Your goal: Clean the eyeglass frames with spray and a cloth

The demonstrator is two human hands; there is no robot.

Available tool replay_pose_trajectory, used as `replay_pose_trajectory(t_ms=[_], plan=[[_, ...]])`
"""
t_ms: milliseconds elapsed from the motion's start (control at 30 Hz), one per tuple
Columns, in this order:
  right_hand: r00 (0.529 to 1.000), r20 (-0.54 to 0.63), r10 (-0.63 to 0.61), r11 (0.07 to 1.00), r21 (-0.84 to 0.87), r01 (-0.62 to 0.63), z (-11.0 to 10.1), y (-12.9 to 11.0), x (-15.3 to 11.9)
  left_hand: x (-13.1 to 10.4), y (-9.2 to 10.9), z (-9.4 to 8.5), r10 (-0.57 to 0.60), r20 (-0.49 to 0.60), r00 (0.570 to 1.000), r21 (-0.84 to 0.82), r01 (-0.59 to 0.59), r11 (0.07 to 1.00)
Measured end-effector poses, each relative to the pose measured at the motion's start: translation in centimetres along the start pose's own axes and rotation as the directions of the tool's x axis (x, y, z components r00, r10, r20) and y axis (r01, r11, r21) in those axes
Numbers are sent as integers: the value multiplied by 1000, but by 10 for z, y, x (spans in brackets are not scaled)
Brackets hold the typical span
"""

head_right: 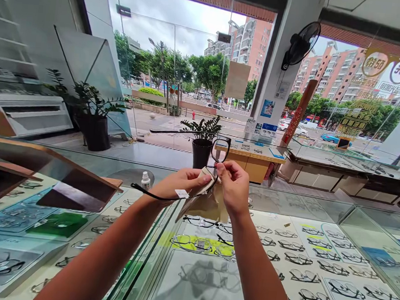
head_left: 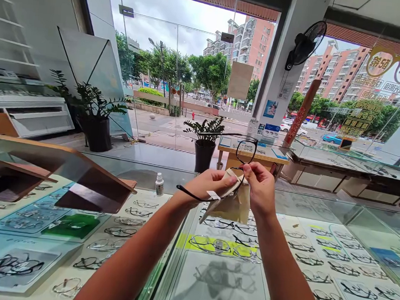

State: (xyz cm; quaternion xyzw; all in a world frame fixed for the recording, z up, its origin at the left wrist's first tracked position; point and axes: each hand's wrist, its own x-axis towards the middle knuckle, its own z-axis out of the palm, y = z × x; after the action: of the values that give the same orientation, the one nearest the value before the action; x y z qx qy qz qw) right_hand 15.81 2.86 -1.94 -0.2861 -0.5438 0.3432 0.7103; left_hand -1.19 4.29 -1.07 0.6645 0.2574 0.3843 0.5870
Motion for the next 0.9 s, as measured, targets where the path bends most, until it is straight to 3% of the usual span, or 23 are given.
replay_pose_trajectory(t_ms=[267, 600, 900], plan=[[999, -25, 24, 1000, -9, -24, 5, -1, -2, -3, 10, 2, -47, 100, 994, -182, 64, 981], [994, 35, 108, 991, 72, -110, 8, 3, -5, 3, -6, 6, 54, 1, 999, -329, -51, 943], [986, 112, 120, 985, 109, -132, 4, 4, -3, 8, -11, 13, 144, -140, 980, -260, -177, 949]])
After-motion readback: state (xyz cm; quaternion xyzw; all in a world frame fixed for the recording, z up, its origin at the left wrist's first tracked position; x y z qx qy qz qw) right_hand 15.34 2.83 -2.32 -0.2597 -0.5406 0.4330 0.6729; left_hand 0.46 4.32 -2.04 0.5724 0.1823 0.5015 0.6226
